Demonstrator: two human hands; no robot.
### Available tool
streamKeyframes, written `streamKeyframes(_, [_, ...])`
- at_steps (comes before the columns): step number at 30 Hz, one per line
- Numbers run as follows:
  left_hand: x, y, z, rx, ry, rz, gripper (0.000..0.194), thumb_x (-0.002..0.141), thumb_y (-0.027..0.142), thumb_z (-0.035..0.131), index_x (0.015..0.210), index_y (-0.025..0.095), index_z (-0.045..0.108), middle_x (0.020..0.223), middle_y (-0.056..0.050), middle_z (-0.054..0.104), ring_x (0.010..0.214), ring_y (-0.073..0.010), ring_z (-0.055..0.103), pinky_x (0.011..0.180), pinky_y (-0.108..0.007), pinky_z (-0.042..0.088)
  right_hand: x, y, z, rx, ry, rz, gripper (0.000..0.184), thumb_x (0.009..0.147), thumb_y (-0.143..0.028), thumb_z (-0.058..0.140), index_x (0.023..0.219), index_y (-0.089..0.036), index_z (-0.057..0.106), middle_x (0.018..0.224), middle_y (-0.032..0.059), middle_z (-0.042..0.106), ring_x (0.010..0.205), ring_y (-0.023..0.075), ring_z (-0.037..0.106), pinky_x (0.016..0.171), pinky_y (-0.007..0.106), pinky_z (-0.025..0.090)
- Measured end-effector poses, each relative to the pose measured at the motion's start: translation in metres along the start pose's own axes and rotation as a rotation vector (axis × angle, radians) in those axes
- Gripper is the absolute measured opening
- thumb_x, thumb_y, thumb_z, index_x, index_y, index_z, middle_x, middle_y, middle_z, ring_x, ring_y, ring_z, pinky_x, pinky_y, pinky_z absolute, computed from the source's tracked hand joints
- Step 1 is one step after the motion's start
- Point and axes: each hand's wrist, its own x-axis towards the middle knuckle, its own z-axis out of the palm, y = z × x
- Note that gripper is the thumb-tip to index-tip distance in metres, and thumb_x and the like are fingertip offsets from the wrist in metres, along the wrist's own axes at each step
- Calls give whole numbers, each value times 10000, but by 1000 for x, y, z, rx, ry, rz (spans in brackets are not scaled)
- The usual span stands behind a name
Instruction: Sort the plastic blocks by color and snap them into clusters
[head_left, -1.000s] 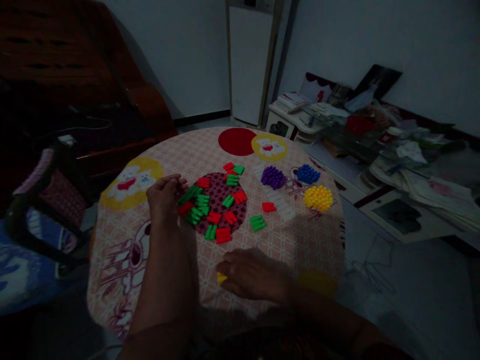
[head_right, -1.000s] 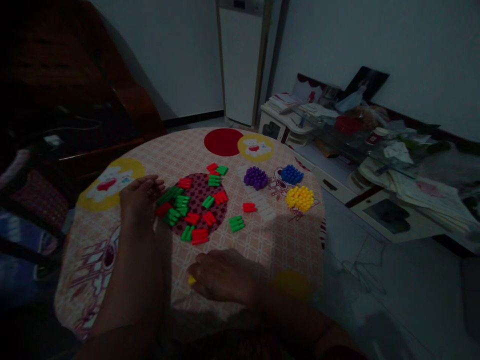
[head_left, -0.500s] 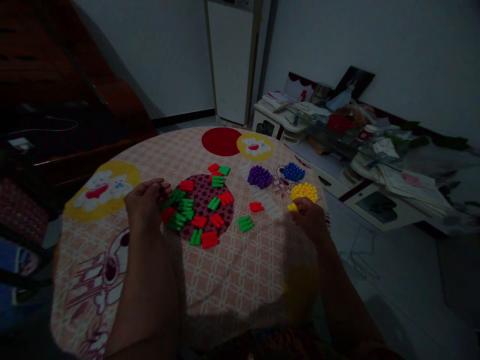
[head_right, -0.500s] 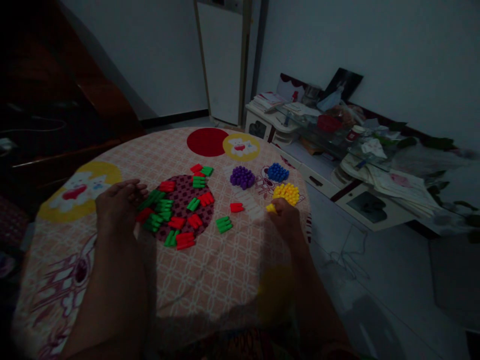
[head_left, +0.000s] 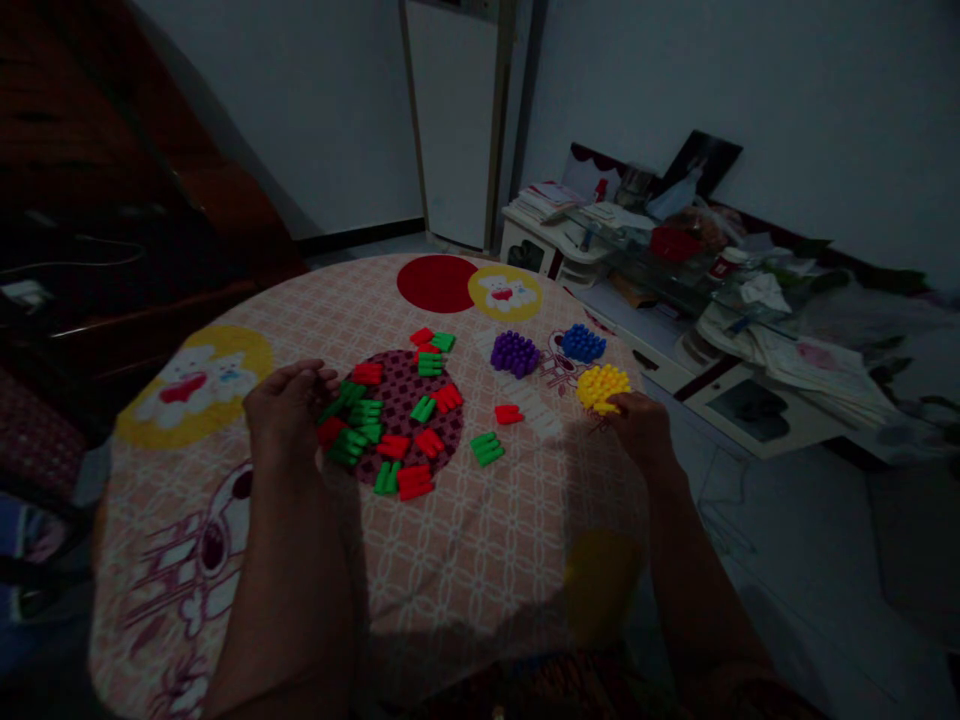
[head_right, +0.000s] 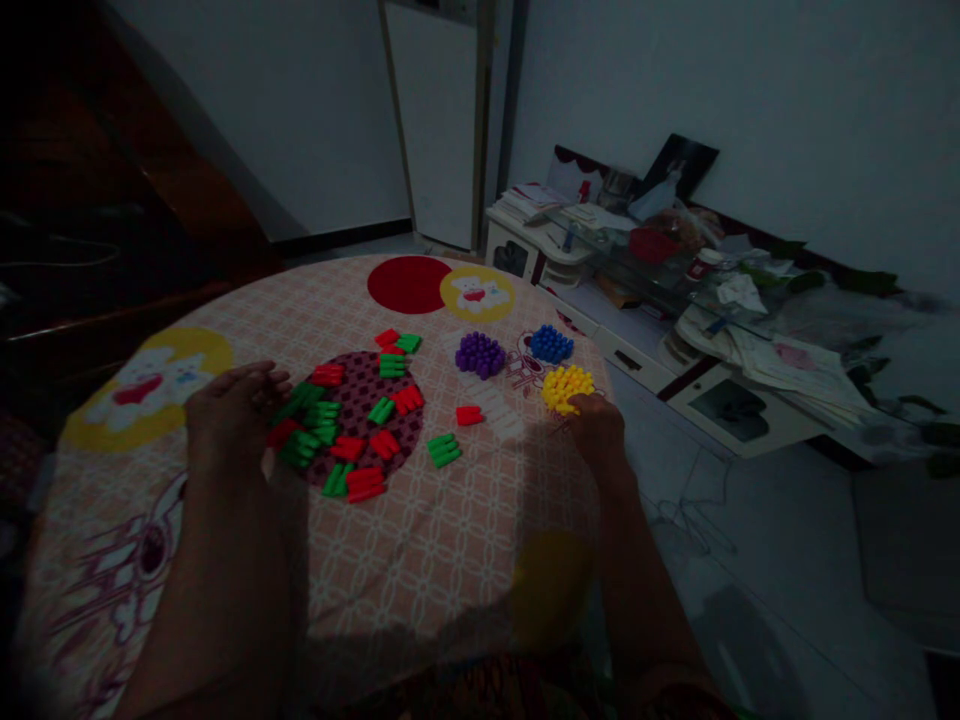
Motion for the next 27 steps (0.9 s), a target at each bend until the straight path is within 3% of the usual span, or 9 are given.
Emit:
streamKeyframes(8, [6, -6, -3, -6, -18, 2, 192, 661, 136, 644, 849, 131, 681, 711, -13, 681, 590, -97, 628, 605, -209, 532, 2, -5, 12, -93, -8, -3, 194, 821, -211, 583, 918, -150, 739, 913, 129, 714, 797, 231, 619, 724, 316, 448])
streamKeyframes(15, [2, -2, 0, 0, 4, 0, 174, 661, 124, 644, 830, 133, 690, 694, -20, 689, 587, -100, 638, 585, -199, 536, 0, -13, 2, 14, 119, 49, 202, 837, -270, 576, 914, -148, 718, 905, 135, 721, 829, 250, 638, 756, 336, 468])
streamKeyframes(18, [1, -1, 3, 12, 19, -26, 156, 662, 113, 633, 807, 140, 685, 681, -17, 687, 587, -100, 639, 581, -194, 532, -3, -36, 2, 140, 103, 2, 223, 886, -294, 545, 914, -161, 723, 912, 125, 739, 841, 245, 664, 778, 336, 479])
streamKeyframes(21, [0, -2, 5, 6, -12, -33, 149, 674, 107, 620, 806, 139, 681, 682, -17, 682, 585, -94, 638, 602, -193, 532, -2, -72, 13, 258, -21, -111, 205, 913, -274, 555, 941, -170, 728, 952, 116, 755, 862, 223, 690, 806, 314, 485])
streamKeyframes(27, [3, -4, 1, 5, -9, -21, 166, 654, 147, 629, 810, 161, 683, 689, -5, 688, 589, -98, 634, 580, -187, 542, 12, -136, 40, 182, -274, -146, 273, 981, -386, 560, 973, -171, 727, 892, 127, 761, 848, 225, 704, 778, 301, 471])
